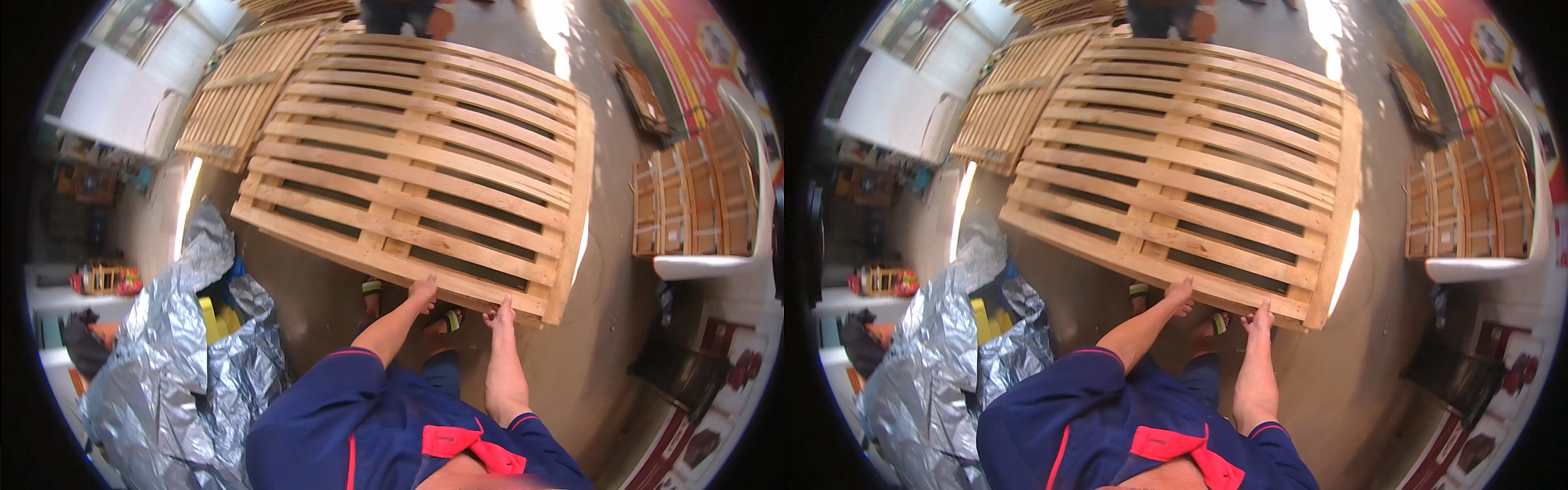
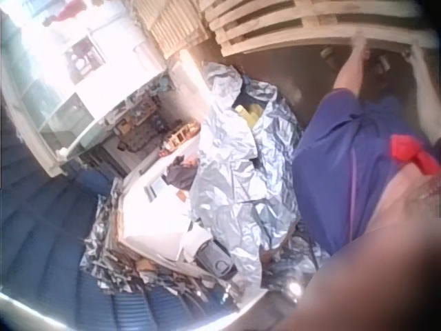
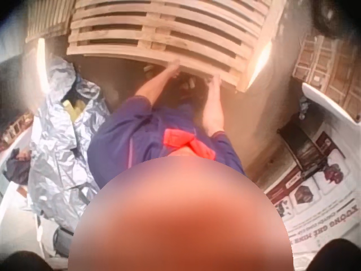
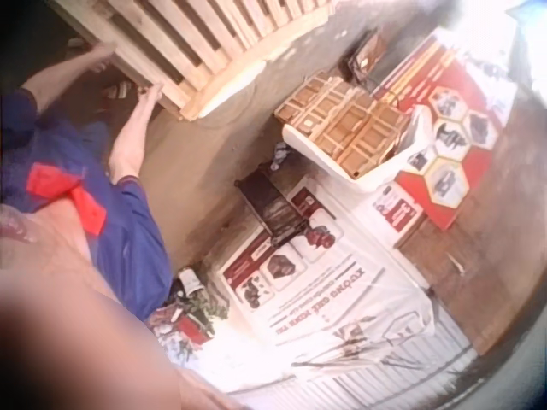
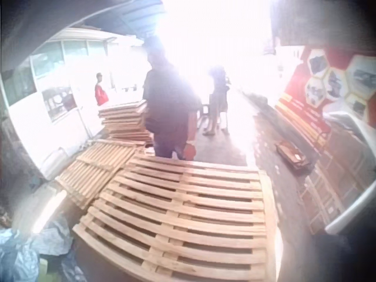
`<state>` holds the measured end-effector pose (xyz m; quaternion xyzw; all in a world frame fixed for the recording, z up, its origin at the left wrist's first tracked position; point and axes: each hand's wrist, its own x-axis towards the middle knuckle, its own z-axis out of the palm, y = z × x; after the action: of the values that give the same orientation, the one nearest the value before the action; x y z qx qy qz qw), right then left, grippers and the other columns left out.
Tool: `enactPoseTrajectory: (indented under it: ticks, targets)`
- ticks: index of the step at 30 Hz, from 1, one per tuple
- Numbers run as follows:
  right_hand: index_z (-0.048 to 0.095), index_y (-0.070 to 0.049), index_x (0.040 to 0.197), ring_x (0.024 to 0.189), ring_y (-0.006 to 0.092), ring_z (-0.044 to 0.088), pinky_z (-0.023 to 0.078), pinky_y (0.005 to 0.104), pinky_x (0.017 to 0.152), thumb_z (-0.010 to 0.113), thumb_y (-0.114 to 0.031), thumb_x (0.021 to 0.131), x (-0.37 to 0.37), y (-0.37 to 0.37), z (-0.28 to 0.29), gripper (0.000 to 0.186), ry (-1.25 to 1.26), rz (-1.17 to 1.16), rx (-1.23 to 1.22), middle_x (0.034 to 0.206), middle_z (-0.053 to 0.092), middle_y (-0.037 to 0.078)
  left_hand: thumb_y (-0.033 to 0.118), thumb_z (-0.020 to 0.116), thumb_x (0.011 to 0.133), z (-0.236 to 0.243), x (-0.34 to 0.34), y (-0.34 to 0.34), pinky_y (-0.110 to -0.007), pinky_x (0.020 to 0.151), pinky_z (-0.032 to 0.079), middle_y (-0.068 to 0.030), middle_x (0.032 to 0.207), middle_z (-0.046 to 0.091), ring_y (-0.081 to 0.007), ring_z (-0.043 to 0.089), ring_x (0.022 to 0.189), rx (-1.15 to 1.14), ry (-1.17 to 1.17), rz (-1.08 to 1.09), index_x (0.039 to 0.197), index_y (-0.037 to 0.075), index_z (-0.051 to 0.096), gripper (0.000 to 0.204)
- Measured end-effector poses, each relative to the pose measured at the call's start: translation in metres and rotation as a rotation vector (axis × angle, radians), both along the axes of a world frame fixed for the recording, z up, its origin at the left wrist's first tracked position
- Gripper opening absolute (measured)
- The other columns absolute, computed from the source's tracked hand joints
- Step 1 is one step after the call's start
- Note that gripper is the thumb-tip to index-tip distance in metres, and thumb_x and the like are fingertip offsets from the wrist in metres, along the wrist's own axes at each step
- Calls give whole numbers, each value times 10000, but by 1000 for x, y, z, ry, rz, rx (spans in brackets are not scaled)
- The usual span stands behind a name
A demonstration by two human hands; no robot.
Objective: The person repeatedly picks up wooden pallets from a pile and stacks them onto a growing stack. The person handles the pallets by hand, lifting and placing them one at a time in a warehouse environment.
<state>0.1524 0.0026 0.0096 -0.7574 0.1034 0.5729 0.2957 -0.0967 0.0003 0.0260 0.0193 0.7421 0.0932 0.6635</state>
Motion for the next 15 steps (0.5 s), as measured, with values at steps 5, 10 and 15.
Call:
enactPoseTrajectory:
  ticks: [5,10,15]
  targets:
    - [357,-169,1380,1176,365,495,462,583,910,700,-521,798,36,22,-23,761,-19,52,103,1294,440,137,443,428,933,3,-3,12,-410,551,542,-134,705,651,-235,649,570,468,7,-531,870,58,645,446]
    - [540,-28,757,448,216,497,410,354,395,665,-398,839,104,-7,-36,400,-626,647,1,563,510,78,518,541,877,-13,-51,-24,-405,690,534,-161,690,665,-291,677,677,905,339,-609,761,19,673,529]
    - [560,-12,777,484,205,528,421,363,401,653,-299,857,118,-22,-23,313,-609,975,-74,630,568,109,504,583,841,-28,-184,-62,-378,670,554,-135,739,687,-253,689,668,867,711,-595,820,5,675,508]
